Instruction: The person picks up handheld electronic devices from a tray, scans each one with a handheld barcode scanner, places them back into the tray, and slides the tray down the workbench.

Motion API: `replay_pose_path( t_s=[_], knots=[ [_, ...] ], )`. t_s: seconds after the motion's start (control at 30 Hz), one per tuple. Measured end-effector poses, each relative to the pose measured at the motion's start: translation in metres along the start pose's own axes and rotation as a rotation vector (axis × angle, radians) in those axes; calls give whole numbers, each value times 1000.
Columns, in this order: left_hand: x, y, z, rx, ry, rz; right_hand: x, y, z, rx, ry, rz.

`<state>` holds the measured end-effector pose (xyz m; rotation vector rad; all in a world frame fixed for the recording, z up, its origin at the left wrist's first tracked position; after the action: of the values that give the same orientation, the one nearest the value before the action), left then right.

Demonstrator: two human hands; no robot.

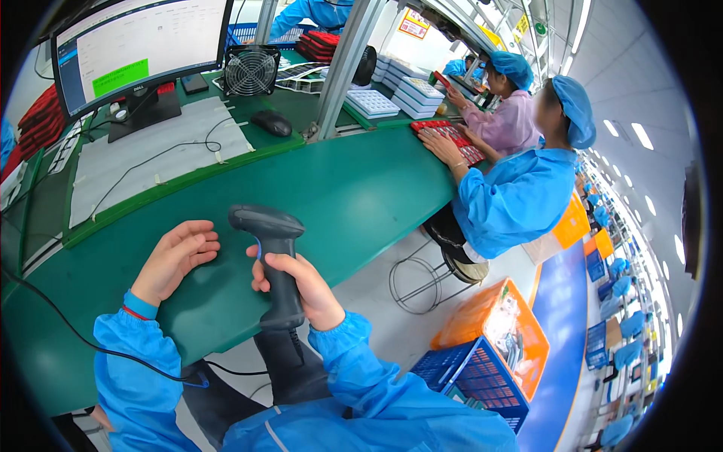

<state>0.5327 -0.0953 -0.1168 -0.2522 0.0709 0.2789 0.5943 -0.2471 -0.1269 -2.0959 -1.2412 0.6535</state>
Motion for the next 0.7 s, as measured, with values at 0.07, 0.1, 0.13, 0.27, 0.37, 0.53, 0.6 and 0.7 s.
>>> replay_pose_path(
  t_s=[0.07, 0.1, 0.13, 0.27, 0.37, 0.53, 0.6, 0.7],
  knots=[
    [-7, 6, 6, 10, -5, 18, 4, -8, 3, 4, -5, -26],
    [-6, 4, 3, -1, -7, 14, 4, -4, 4, 6, -12, -27],
    [-6, 3, 1, -12, -10, 10, 4, -2, 6, 8, -19, -28],
    [-6, 5, -5, -11, 4, 23, 2, -2, 8, 20, -15, -26],
    [-9, 6, -1, 22, -9, 15, 2, -4, 7, -7, -7, -14],
    [-14, 6, -12, -7, -4, 19, 0, 2, 18, 17, -27, -18],
    [-12, 5, -10, -2, -6, 16, -1, 0, 15, 7, -23, -2],
    [-9, 2, -6, 8, -9, 10, -2, 0, 10, -4, -14, 13]
  ],
)
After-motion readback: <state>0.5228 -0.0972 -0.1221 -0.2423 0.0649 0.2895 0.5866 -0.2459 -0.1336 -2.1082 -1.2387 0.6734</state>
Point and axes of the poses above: each hand's wrist, its own x-axis towards the middle knuckle, its own y-axis out of the back of the hand, z = x × y, the point moved 10 cm from there along x, towards the middle knuckle, and after that the axes turned 3 degrees about x, right-handed, at the moved point
